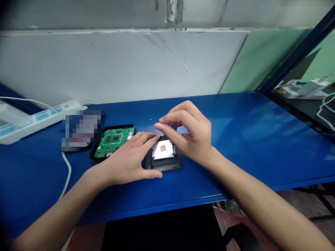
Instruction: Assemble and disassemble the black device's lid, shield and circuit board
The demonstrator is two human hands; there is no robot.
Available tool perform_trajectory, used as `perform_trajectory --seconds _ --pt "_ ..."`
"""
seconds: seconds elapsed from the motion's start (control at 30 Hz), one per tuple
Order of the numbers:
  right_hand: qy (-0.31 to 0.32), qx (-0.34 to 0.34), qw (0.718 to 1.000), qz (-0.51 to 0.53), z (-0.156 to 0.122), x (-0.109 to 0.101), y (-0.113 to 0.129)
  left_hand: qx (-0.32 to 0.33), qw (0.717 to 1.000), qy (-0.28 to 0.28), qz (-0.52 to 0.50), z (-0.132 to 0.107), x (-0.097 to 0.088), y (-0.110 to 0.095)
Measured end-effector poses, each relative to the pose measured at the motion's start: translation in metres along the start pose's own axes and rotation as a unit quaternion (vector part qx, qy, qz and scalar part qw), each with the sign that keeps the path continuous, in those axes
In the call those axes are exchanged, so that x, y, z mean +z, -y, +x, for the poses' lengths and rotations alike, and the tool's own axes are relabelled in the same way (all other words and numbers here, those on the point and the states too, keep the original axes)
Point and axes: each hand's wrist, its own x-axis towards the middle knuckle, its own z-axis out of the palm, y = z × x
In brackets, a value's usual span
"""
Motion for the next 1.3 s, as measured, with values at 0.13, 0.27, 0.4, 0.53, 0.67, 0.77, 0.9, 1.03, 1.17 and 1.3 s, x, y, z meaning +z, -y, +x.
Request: perform_trajectory --seconds 0.13,0.27,0.4,0.53,0.67,0.77,0.9,1.03,1.17,1.3 --pt "0.025 0.093 0.995 0.033 -0.007 0.001 0.007 0.003 1.000 -0.001 0.001 0.001 0.000 -0.001" --pt "0.037 0.094 0.993 0.054 -0.008 -0.001 0.006 0.006 1.000 -0.007 -0.002 0.000 0.000 -0.001" --pt "0.034 0.026 0.998 0.038 -0.002 -0.002 0.001 0.003 1.000 -0.003 0.000 0.000 -0.001 -0.001" --pt "0.016 0.012 1.000 -0.006 -0.001 0.001 0.001 0.002 1.000 -0.002 0.004 0.000 -0.001 0.000" --pt "0.036 0.105 0.994 0.023 -0.007 0.002 0.006 0.004 1.000 -0.005 0.002 0.000 0.001 0.000" --pt "0.044 0.111 0.992 0.049 -0.009 0.002 0.006 0.007 1.000 -0.005 -0.002 0.001 0.001 0.000" --pt "0.053 0.062 0.994 0.068 -0.006 0.000 0.002 0.008 1.000 -0.011 -0.004 0.001 0.001 0.000" --pt "0.023 -0.012 1.000 -0.010 0.001 0.000 -0.001 0.002 1.000 -0.008 -0.007 0.000 0.000 0.000" --pt "0.018 0.001 0.999 -0.031 0.002 0.000 0.002 0.006 1.000 -0.005 -0.006 0.000 -0.001 -0.001" --pt "0.041 0.084 0.995 0.031 -0.005 0.001 0.006 0.008 1.000 -0.008 -0.011 0.000 0.000 0.000"
